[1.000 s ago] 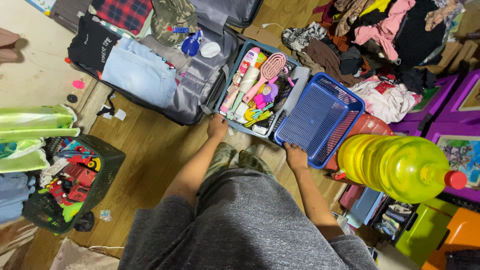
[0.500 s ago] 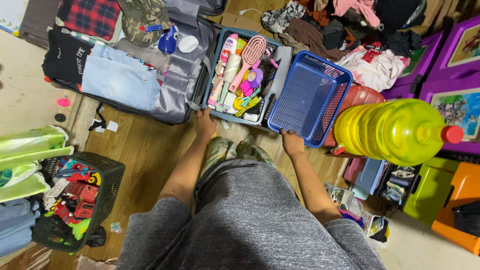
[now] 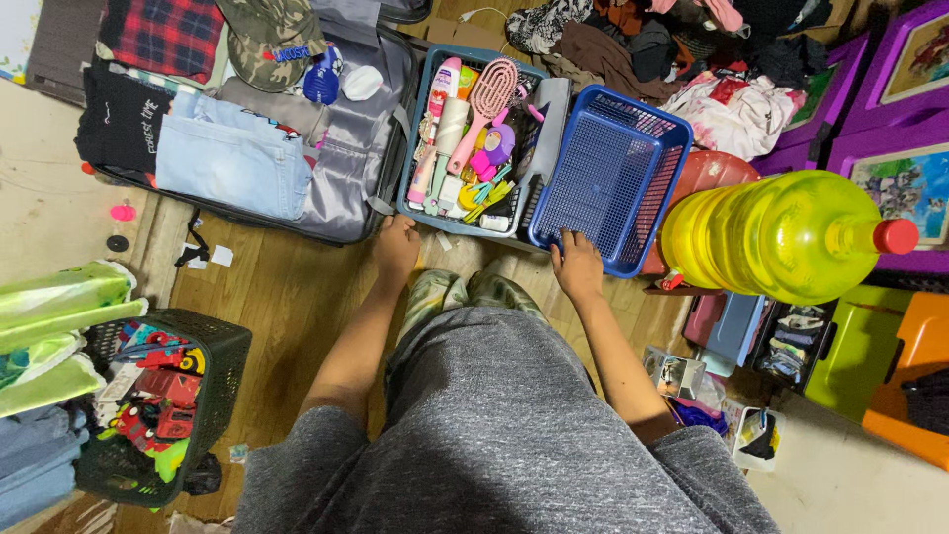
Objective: The person picks up various items including clothing and accessories from the floor and small bins, then places them into a suitcase and a blue plastic basket.
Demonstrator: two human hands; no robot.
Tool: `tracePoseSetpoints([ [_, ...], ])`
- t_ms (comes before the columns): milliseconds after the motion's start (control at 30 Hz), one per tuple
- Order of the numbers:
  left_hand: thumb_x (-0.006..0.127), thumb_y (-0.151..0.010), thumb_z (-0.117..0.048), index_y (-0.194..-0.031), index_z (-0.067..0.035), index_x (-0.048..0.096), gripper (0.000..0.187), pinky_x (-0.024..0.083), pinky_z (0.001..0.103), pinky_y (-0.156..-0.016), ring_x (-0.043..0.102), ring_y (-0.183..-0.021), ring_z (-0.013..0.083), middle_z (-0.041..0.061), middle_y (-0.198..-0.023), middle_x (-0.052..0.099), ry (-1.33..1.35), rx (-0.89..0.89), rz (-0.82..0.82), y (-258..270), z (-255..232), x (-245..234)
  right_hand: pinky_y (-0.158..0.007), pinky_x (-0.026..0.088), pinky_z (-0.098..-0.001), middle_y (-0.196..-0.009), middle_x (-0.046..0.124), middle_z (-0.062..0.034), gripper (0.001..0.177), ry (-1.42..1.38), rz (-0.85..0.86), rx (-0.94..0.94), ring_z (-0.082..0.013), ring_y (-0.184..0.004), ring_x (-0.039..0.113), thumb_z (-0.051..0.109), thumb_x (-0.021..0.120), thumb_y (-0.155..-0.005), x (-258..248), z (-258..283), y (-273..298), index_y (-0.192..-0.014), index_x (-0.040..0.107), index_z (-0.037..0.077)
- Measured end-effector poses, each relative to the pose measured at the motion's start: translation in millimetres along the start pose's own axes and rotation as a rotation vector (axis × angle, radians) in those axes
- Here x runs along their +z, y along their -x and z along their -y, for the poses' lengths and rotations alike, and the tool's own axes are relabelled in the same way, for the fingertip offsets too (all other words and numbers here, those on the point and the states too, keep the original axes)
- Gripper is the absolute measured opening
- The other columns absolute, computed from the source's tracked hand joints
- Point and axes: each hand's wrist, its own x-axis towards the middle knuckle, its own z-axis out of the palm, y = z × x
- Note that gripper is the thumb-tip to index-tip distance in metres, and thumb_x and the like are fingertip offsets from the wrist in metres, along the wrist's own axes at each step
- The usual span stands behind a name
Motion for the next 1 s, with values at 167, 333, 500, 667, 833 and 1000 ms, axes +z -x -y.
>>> tracePoseSetpoints([
  [167, 0.062, -0.087, -0.004, -0.102, -0.009, 0.069, 0.017, 0.056, 0.045, -0.076, 0.068, -0.086, 0.0314, 0.011, -0.100, 0.066, 0.222, 0.063, -0.081, -4.1, 1.9, -20.6, -0.092, 0.051, -0.0491, -0.119, 0.065, -0.0181, 0.039, -0.109, 0.060, 0.092, -0.0390, -0.109, 0.063, 0.031, 0.063, -0.099, -18.5, 31.7, 5.0, -0.130, 0.062, 0.007],
  [333, 0.063, -0.087, 0.001, -0.103, -0.006, 0.068, 0.019, 0.056, 0.043, -0.080, 0.068, -0.091, 0.0320, 0.013, -0.102, 0.066, 0.253, 0.140, -0.151, -12.0, -6.0, -74.0, -0.090, 0.052, -0.0495, -0.124, 0.064, -0.0191, 0.039, -0.184, 0.021, 0.174, -0.0409, -0.110, 0.062, 0.030, 0.061, -0.100, -22.2, 73.0, 8.2, -0.131, 0.062, 0.006],
  [500, 0.066, -0.083, 0.001, -0.108, -0.006, 0.067, 0.026, 0.048, 0.046, -0.092, 0.060, -0.106, 0.0373, 0.015, -0.112, 0.063, 0.148, 0.250, -0.294, -15.8, -2.1, -147.5, -0.090, 0.051, -0.0501, -0.123, 0.064, -0.0198, 0.039, -0.236, -0.050, 0.169, -0.0407, -0.112, 0.062, 0.030, 0.060, -0.100, -18.8, 136.2, -0.1, -0.131, 0.061, 0.006],
  [667, 0.065, -0.084, 0.001, -0.107, -0.007, 0.065, 0.025, 0.047, 0.046, -0.097, 0.059, -0.111, 0.0360, 0.013, -0.114, 0.062, 0.178, 0.270, -0.338, -11.6, 46.9, -210.0, -0.090, 0.050, -0.0507, -0.128, 0.064, -0.0200, 0.036, -0.343, -0.090, 0.151, -0.0424, -0.113, 0.061, 0.029, 0.060, -0.101, 0.4, 211.3, -8.5, -0.130, 0.062, 0.009],
  [833, 0.063, -0.085, 0.002, -0.107, -0.005, 0.064, 0.024, 0.048, 0.046, -0.097, 0.060, -0.111, 0.0364, 0.014, -0.114, 0.062, 0.238, 0.226, -0.373, -9.6, 110.7, -257.1, -0.092, 0.051, -0.0513, -0.124, 0.064, -0.0214, 0.036, -0.376, -0.124, 0.086, -0.0431, -0.114, 0.061, 0.030, 0.060, -0.103, 41.5, 268.6, -8.7, -0.130, 0.061, 0.007],
  [1000, 0.061, -0.084, 0.006, -0.107, -0.004, 0.064, 0.025, 0.050, 0.045, -0.094, 0.061, -0.109, 0.0367, 0.014, -0.115, 0.061, 0.292, 0.200, -0.384, -14.3, 150.3, -287.4, -0.088, 0.050, -0.0523, -0.122, 0.064, -0.0216, 0.036, -0.341, -0.019, 0.140, -0.0439, -0.109, 0.062, 0.032, 0.060, -0.101, 63.3, 313.5, -5.8, -0.128, 0.061, 0.008],
])
